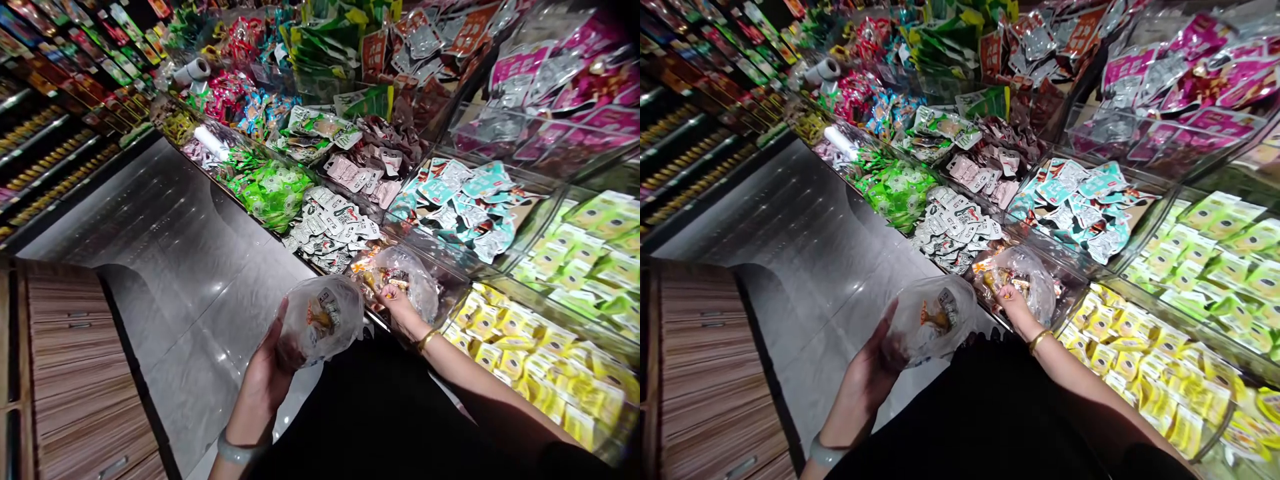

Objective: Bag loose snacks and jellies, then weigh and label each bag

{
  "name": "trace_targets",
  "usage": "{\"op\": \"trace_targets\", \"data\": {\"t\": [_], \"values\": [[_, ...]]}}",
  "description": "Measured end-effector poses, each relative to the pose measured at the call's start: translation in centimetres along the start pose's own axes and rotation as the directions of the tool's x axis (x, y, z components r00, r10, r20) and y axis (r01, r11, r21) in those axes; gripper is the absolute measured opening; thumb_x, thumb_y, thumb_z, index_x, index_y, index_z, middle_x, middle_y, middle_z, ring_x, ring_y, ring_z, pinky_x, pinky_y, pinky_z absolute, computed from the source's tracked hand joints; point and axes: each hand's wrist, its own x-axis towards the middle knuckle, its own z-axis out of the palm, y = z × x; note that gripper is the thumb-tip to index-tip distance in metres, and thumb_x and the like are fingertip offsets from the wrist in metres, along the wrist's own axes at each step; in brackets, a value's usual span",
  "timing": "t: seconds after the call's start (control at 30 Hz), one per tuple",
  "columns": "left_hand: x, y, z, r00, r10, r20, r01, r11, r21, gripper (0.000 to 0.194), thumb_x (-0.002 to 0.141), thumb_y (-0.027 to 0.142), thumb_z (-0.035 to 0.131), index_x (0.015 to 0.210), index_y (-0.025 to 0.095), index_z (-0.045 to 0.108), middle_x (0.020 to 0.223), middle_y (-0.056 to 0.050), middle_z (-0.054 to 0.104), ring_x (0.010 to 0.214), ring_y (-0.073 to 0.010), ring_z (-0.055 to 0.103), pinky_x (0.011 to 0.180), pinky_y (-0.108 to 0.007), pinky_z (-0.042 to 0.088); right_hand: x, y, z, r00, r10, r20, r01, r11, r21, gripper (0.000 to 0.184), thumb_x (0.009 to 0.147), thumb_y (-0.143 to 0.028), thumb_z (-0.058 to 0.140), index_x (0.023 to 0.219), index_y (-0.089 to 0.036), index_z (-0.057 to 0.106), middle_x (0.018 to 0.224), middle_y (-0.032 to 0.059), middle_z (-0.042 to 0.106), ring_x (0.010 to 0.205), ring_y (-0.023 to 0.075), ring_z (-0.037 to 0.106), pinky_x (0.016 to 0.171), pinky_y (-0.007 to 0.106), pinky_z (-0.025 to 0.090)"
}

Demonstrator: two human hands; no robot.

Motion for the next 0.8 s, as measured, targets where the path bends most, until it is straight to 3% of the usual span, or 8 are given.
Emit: {"op": "trace_targets", "data": {"t": [0.13, 0.2, 0.3, 0.4, 0.57, 0.63, 0.7, 0.8], "values": [[0.2, -0.1, 0.6, 0.999, -0.006, 0.035, 0.004, 0.999, 0.052, 0.056, 0.089, 0.017, 0.068, 0.143, 0.032, 0.058, 0.065, 0.003, 0.067, 0.049, -0.0095, 0.06, 0.05, -0.018, 0.055, -2.5, -2.1, -1.7, 0.992, -0.12, -0.044, 0.121, 0.992, 0.018, 0.046, 0.061, -0.054, 0.082, 0.069, -0.024, 0.048, 0.071, -0.0043, 0.058, 0.069, 0.0151, 0.054, 0.071, 0.028, 0.045], [0.4, -0.1, 0.8, 0.998, -0.006, 0.066, 0.002, 0.998, 0.064, 0.054, 0.092, 0.016, 0.064, 0.143, 0.032, 0.058, 0.082, -0.002, 0.076, 0.057, -0.0116, 0.067, 0.057, -0.02, 0.059, -4.0, -3.9, -2.5, 0.984, -0.167, -0.058, 0.17, 0.983, 0.066, 0.042, 0.067, -0.049, 0.081, 0.078, -0.025, 0.048, 0.08, -0.0029, 0.062, 0.077, 0.0166, 0.058, 0.074, 0.028, 0.047], [0.4, 0.0, 1.1, 0.993, -0.019, 0.12, 0.007, 0.995, 0.097, 0.052, 0.094, 0.014, 0.059, 0.143, 0.033, 0.058, 0.115, -0.006, 0.078, 0.08, -0.0163, 0.076, 0.074, -0.024, 0.062, -6.2, -7.2, -2.7, 0.971, -0.238, 0.023, 0.229, 0.953, 0.199, 0.04, 0.075, -0.04, 0.079, 0.099, -0.028, 0.049, 0.093, -0.001, 0.068, 0.086, 0.0181, 0.064, 0.077, 0.03, 0.051], [-0.1, 0.1, 1.9, 0.987, -0.054, 0.149, 0.027, 0.984, 0.179, 0.054, 0.095, 0.018, 0.059, 0.145, 0.037, 0.055, 0.129, -0.006, 0.073, 0.1, -0.0214, 0.075, 0.084, -0.028, 0.062, -7.7, -9.9, -1.2, 0.931, -0.335, 0.148, 0.277, 0.909, 0.312, 0.048, 0.075, -0.038, 0.082, 0.113, -0.028, 0.054, 0.097, 0.0005, 0.068, 0.088, 0.0188, 0.066, 0.079, 0.032, 0.054], [-1.7, -0.4, 3.4, 0.988, -0.076, 0.137, 0.039, 0.967, 0.254, 0.057, 0.094, 0.026, 0.063, 0.148, 0.039, 0.05, 0.131, -0.005, 0.072, 0.107, -0.0237, 0.073, 0.094, -0.035, 0.06, -8.5, -11.4, 2.7, 0.809, -0.485, 0.331, 0.324, 0.839, 0.438, 0.043, 0.071, -0.053, 0.084, 0.089, -0.023, 0.059, 0.089, 0.0002, 0.065, 0.083, 0.0179, 0.066, 0.077, 0.032, 0.055], [-2.1, -0.7, 3.7, 0.991, -0.058, 0.119, 0.027, 0.969, 0.245, 0.055, 0.095, 0.023, 0.062, 0.148, 0.034, 0.052, 0.125, -0.007, 0.074, 0.103, -0.0227, 0.074, 0.095, -0.036, 0.059, -8.7, -11.5, 3.3, 0.744, -0.491, 0.453, 0.38, 0.869, 0.318, 0.038, 0.078, -0.053, 0.079, 0.091, -0.022, 0.061, 0.091, 0.0016, 0.068, 0.086, 0.019, 0.067, 0.081, 0.034, 0.055], [-2.3, -1.0, 4.0, 0.994, -0.041, 0.099, 0.017, 0.972, 0.233, 0.053, 0.095, 0.019, 0.059, 0.147, 0.029, 0.054, 0.126, -0.009, 0.074, 0.108, -0.0242, 0.073, 0.099, -0.038, 0.057, -8.9, -11.7, 3.2, 0.704, -0.464, 0.538, 0.516, 0.855, 0.062, 0.03, 0.083, -0.045, 0.074, 0.099, -0.021, 0.066, 0.099, 0.0051, 0.072, 0.094, 0.0225, 0.067, 0.089, 0.038, 0.053], [-2.6, -1.2, 4.2, 0.998, -0.013, 0.066, -0.002, 0.975, 0.221, 0.051, 0.095, 0.02, 0.059, 0.145, 0.029, 0.056, 0.135, -0.007, 0.069, 0.129, -0.0251, 0.062, 0.106, -0.035, 0.053, -9.1, -11.9, 2.1, 0.694, -0.421, 0.583, 0.654, 0.708, -0.267, 0.038, 0.08, -0.034, 0.077, 0.116, -0.023, 0.069, 0.115, 0.0085, 0.073, 0.108, 0.0277, 0.065, 0.1, 0.044, 0.046]]}}
